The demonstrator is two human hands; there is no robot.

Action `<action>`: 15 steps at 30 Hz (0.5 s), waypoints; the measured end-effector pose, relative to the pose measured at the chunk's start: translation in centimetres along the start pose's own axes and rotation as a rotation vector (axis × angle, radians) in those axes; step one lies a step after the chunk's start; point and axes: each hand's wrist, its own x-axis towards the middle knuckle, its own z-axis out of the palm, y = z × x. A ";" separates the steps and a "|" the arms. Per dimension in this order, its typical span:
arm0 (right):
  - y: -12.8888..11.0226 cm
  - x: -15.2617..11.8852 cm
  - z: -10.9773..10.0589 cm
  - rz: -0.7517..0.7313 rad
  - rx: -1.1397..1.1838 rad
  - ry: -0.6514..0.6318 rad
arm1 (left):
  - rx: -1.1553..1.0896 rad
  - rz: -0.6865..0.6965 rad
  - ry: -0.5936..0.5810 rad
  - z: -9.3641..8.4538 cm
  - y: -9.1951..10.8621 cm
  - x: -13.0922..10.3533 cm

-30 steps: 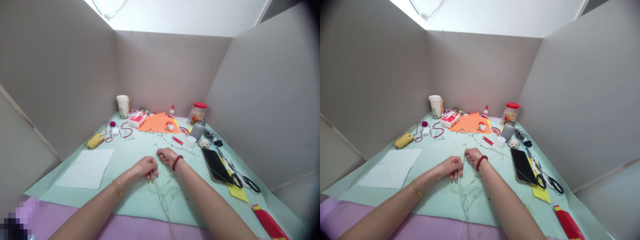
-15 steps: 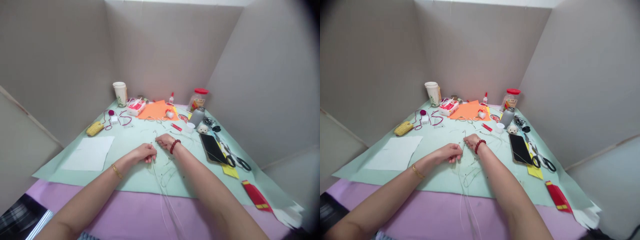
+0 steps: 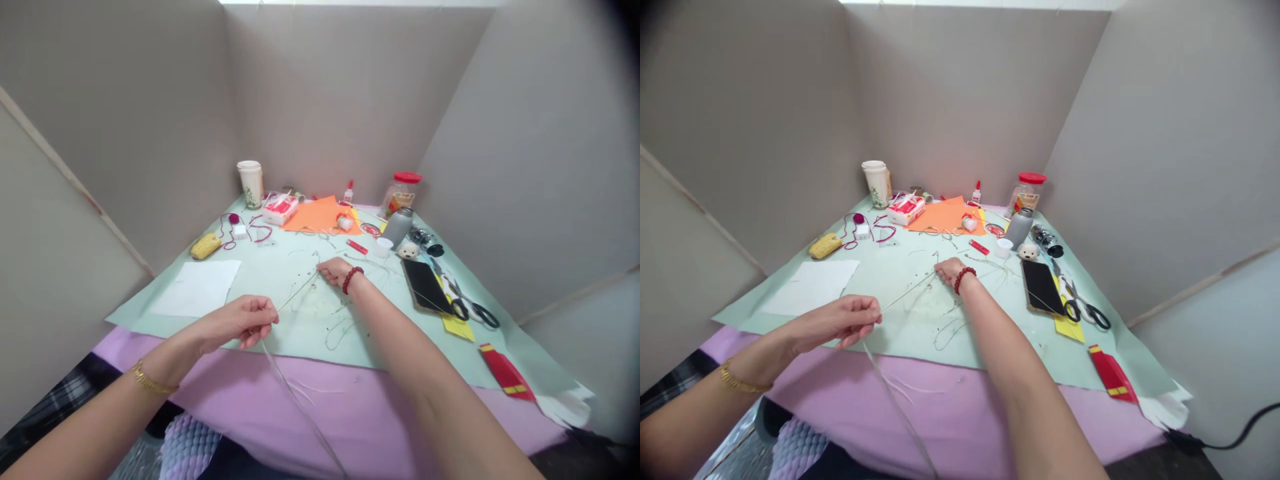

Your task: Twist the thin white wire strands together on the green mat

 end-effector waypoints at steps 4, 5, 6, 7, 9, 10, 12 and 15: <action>0.2 0.1 0.0 0.004 0.003 -0.011 | 0.057 0.009 0.068 -1.7 0.2 -2.7; 0.3 0.2 0.0 0.001 0.003 -0.008 | 0.067 0.015 0.086 -2.1 0.4 -3.3; 0.4 0.2 0.0 -0.001 0.003 -0.005 | 0.078 0.021 0.102 -2.5 0.6 -4.0; 0.4 0.2 0.1 -0.003 0.002 -0.004 | 0.090 0.026 0.118 -2.8 0.7 -4.8; 0.4 0.2 0.1 -0.004 -0.005 -0.014 | 0.116 0.033 0.155 -3.4 1.0 -6.3; 0.4 0.1 0.1 -0.004 -0.011 -0.022 | 0.127 0.037 0.177 -3.7 1.1 -7.1; 0.4 0.0 0.0 -0.009 -0.022 -0.040 | 0.146 0.048 0.227 -4.1 1.3 -8.7; 0.4 0.0 0.0 -0.036 -0.039 -0.060 | 0.166 0.076 0.311 -4.6 1.4 -11.0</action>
